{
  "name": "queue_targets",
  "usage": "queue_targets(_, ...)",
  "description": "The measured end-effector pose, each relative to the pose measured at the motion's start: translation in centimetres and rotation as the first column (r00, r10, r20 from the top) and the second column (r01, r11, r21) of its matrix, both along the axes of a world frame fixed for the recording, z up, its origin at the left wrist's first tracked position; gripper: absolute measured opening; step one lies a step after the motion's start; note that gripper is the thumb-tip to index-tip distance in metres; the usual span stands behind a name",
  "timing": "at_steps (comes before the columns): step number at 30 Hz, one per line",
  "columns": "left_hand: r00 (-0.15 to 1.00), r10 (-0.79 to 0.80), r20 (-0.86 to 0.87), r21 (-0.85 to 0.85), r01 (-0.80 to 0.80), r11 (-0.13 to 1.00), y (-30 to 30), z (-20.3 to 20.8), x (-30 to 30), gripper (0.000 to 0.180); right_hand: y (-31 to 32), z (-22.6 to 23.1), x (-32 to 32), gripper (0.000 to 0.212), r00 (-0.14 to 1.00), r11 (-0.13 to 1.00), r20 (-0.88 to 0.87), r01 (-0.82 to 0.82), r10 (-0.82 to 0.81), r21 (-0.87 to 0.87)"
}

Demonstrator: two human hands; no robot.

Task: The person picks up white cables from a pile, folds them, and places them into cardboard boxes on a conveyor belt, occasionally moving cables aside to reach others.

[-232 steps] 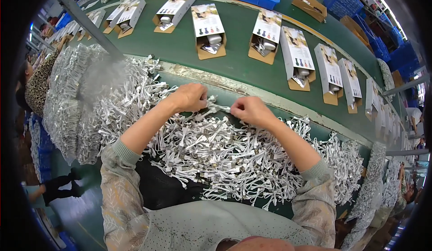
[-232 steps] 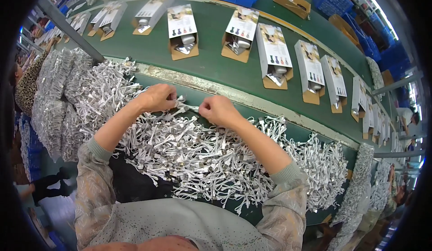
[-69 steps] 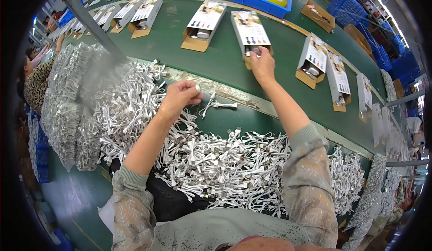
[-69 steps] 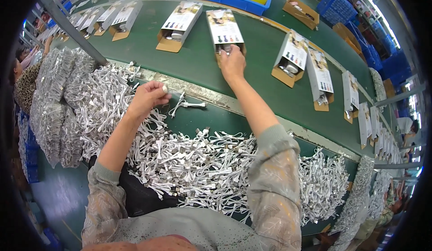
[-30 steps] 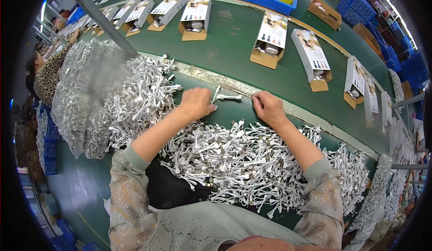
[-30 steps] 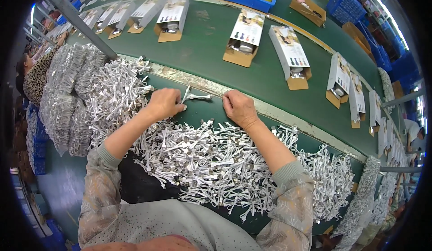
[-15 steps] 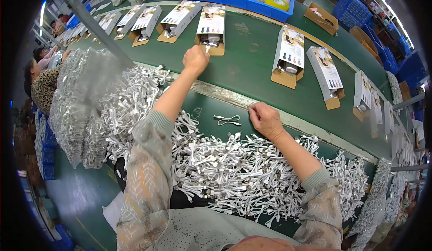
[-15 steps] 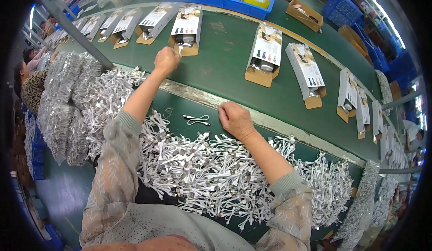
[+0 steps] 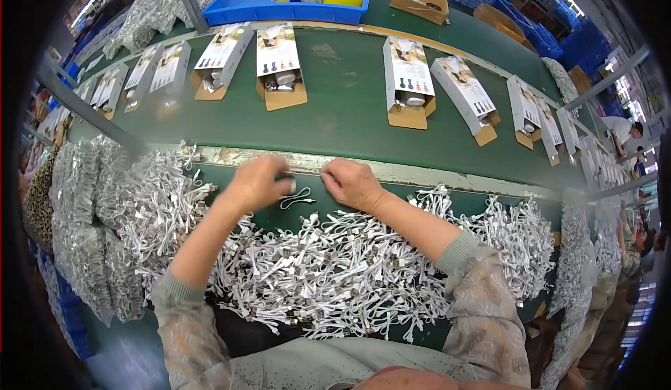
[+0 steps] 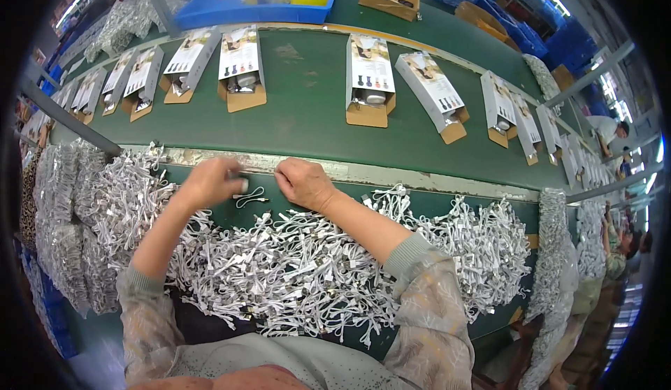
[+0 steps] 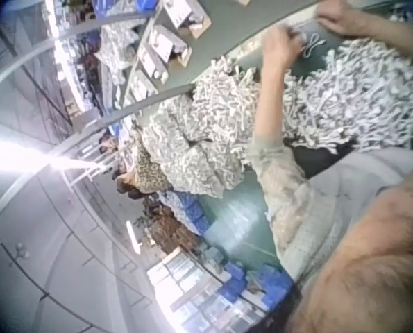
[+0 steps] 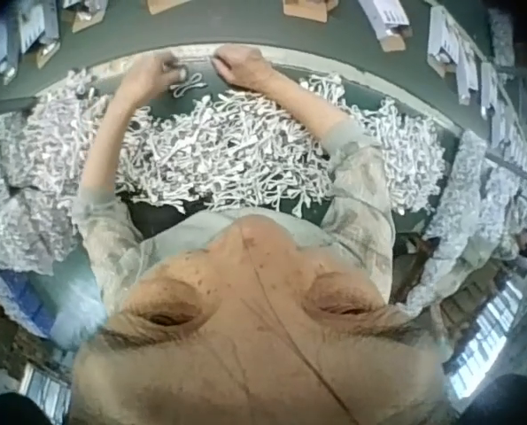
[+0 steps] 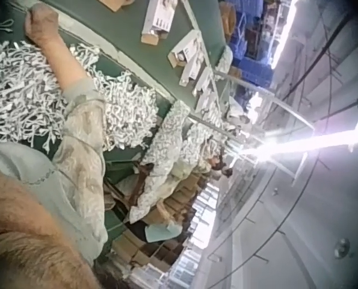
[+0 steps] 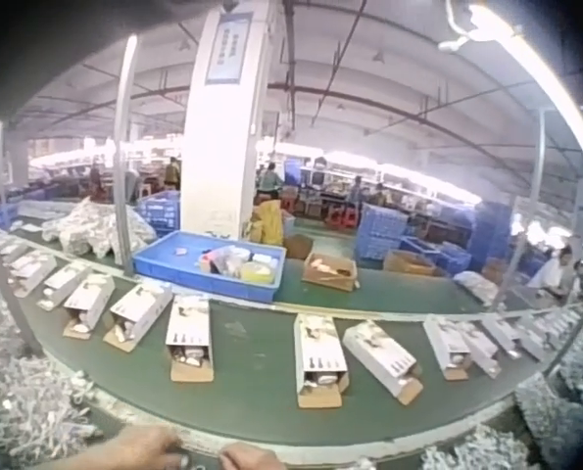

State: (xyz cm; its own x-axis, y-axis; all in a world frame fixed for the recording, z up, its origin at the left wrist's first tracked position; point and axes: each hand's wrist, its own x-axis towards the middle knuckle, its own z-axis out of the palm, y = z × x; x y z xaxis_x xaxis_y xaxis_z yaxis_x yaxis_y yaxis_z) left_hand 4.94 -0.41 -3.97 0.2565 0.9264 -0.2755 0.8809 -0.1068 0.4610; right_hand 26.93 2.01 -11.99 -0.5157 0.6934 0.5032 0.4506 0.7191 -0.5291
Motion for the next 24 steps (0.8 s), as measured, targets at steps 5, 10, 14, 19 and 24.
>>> queue_targets(5,0.995,-0.062,-0.074,0.037,0.065,0.997,-4.2,-2.2,-0.3,0.014,-0.6,1.4,-0.2,0.010,1.000,0.968,0.025,0.017,-0.011,-0.248)
queue_targets(10,0.992,0.122,-0.024,0.108,-0.118,0.987,-3.5,-2.0,-2.9,0.014,-3.2,6.0,0.3,0.048,0.817,0.739,0.278,-0.242,0.504,-0.629)
queue_targets(14,0.950,0.294,0.109,0.442,-0.311,0.841,2.4,-1.1,-3.4,0.015,-4.2,7.0,1.3,0.038,0.710,0.635,0.384,-0.115,0.590,-0.764)
queue_targets(19,0.862,0.507,0.015,0.486,-0.450,0.749,9.7,-3.8,-6.7,0.017,-3.1,9.1,0.3,0.025,0.859,0.612,0.297,-0.023,0.417,-0.791)
queue_targets(24,0.819,0.557,0.134,0.518,-0.538,0.666,16.8,-6.6,-6.1,0.018,-0.8,5.6,1.5,0.025,0.999,0.355,0.050,0.043,0.011,-0.934)
